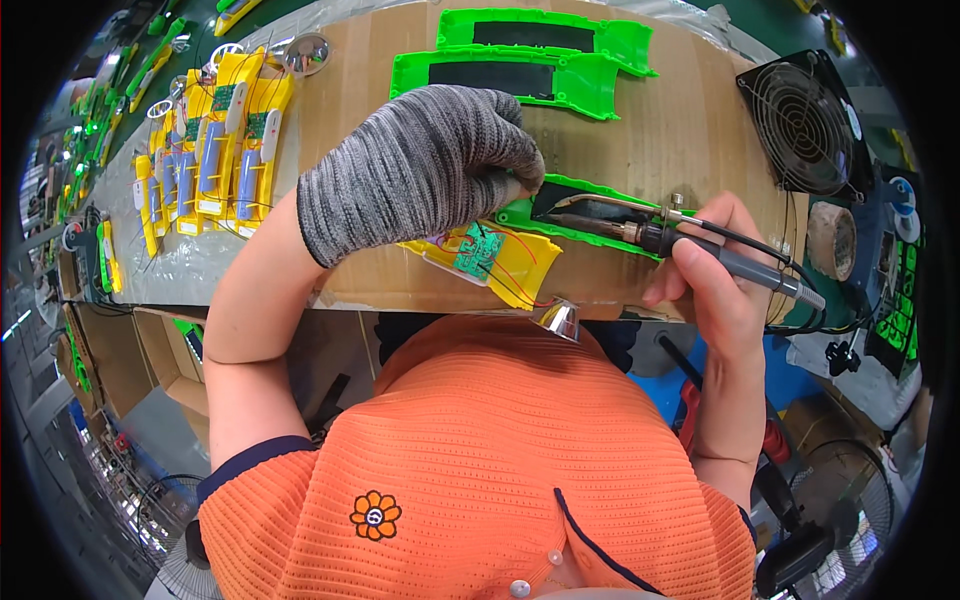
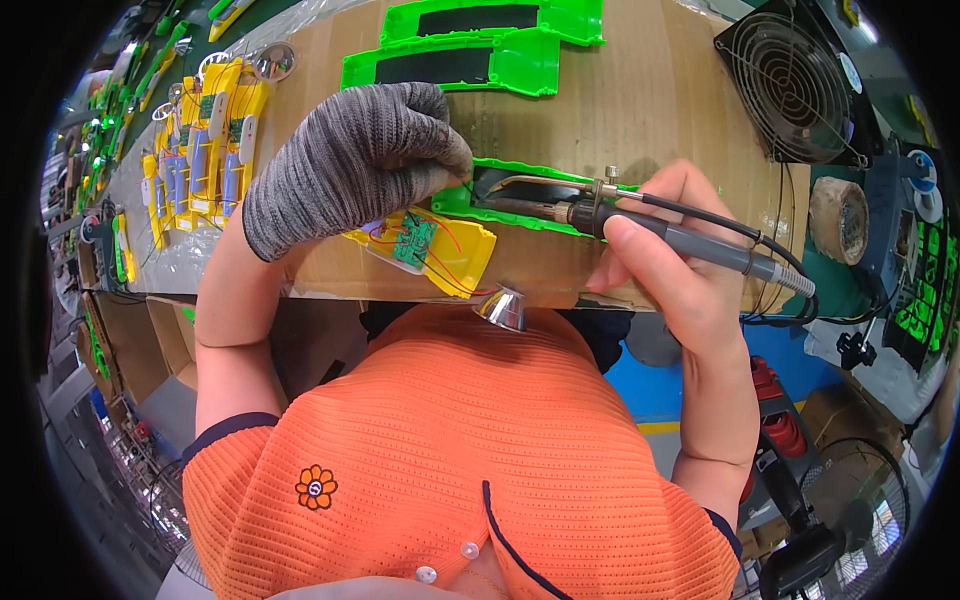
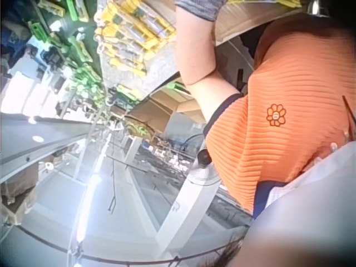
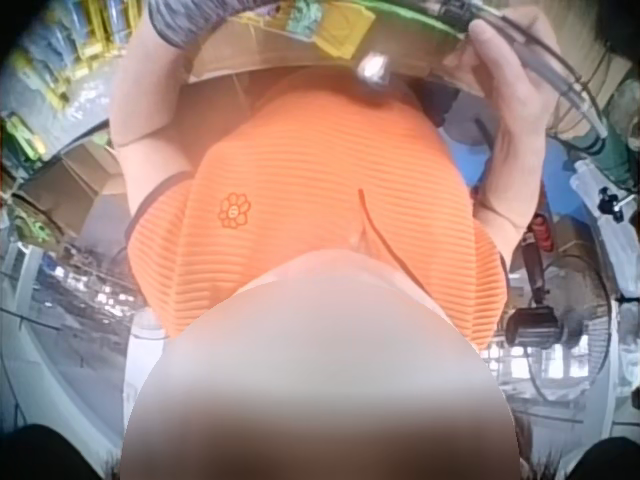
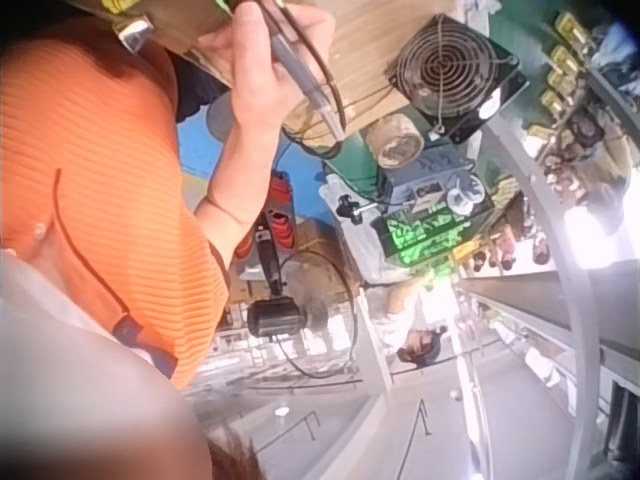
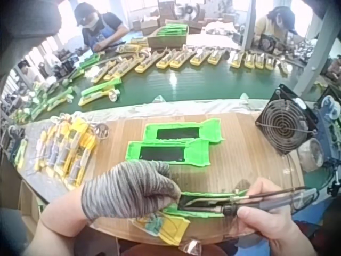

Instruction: Soldering wires and components onto small circuit boards and assembling them into plastic housings on a production line.

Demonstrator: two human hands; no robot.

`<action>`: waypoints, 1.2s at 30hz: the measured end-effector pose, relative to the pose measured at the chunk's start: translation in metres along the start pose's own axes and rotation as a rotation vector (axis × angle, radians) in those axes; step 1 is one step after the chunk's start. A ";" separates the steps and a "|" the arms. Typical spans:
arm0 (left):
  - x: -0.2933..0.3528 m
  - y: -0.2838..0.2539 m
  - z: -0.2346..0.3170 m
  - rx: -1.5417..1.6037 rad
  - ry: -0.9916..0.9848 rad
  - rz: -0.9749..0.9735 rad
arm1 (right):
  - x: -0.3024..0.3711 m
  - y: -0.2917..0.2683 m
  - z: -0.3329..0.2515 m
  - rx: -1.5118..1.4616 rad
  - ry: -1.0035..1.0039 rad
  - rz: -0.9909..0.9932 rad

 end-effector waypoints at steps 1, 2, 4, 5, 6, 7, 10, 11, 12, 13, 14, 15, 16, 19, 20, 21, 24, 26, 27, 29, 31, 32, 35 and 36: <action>0.000 0.000 0.000 0.011 -0.002 0.006 | 0.000 0.000 0.000 -0.037 -0.002 0.001; 0.000 0.000 -0.001 0.022 -0.004 0.011 | 0.000 -0.001 0.000 -0.015 0.005 0.006; 0.000 0.001 0.000 0.000 -0.009 0.011 | -0.001 -0.001 0.000 -0.011 -0.002 -0.001; 0.000 0.001 0.000 -0.023 -0.013 0.012 | 0.000 -0.001 0.000 0.010 0.002 0.005; -0.001 0.002 0.001 -0.023 -0.012 0.011 | -0.001 -0.001 0.000 0.013 0.009 0.001; -0.001 0.001 0.002 -0.035 0.003 0.020 | -0.001 0.000 0.001 0.000 0.015 -0.006; -0.001 0.001 0.004 -0.057 0.015 0.024 | -0.001 0.001 0.000 0.011 0.021 -0.010; -0.001 0.002 0.003 -0.071 0.001 0.016 | -0.001 0.001 0.000 0.030 0.022 -0.005; -0.001 0.001 0.004 -0.064 0.010 0.020 | -0.001 0.001 0.000 0.033 0.027 -0.003; -0.001 0.002 0.003 -0.069 0.011 0.018 | -0.001 0.001 0.000 0.015 0.030 -0.006; -0.001 0.003 0.002 -0.079 0.003 0.012 | -0.001 0.001 0.000 0.036 0.034 -0.002; 0.000 0.003 0.003 -0.074 0.011 0.015 | -0.001 0.001 0.000 0.038 0.034 -0.003; 0.000 0.002 0.003 -0.063 0.020 0.027 | -0.002 0.001 0.000 0.023 0.032 -0.006; 0.000 0.002 0.004 -0.064 0.032 0.033 | -0.002 0.002 0.000 0.012 0.028 -0.009; -0.001 0.002 0.003 -0.081 0.025 0.024 | -0.002 0.001 0.001 0.031 0.029 -0.005; -0.001 0.002 0.004 -0.076 0.035 0.026 | -0.001 0.001 0.000 0.017 0.020 -0.007; -0.001 0.001 0.004 -0.057 0.025 0.027 | 0.001 -0.001 -0.001 -0.027 0.003 -0.006; -0.001 0.001 0.004 -0.046 0.023 0.024 | 0.003 -0.003 0.000 -0.056 -0.006 -0.004; -0.001 0.001 0.004 -0.047 0.023 0.025 | 0.004 -0.007 0.000 -0.104 -0.015 0.031; -0.001 0.001 0.003 -0.059 0.019 0.014 | 0.006 -0.012 0.002 -0.152 -0.025 0.066; -0.002 0.001 0.004 -0.057 0.027 0.011 | 0.007 -0.016 -0.001 -0.209 -0.097 0.063; -0.003 0.001 0.004 -0.059 0.026 0.001 | 0.009 -0.018 0.000 -0.179 -0.090 0.073; -0.003 0.001 0.007 -0.102 0.037 -0.013 | 0.015 -0.026 -0.002 -0.148 -0.143 0.087; -0.002 0.001 0.009 -0.092 0.046 -0.005 | 0.016 -0.028 -0.003 -0.135 -0.162 0.094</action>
Point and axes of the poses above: each hand's wrist, its own x-axis away from the middle knuckle, its own y-axis out of the palm, z = x × y, the point moved 7 cm from there along -x, towards the middle knuckle, and after that the axes turned 3 degrees about -y, right-handed, at the moved point
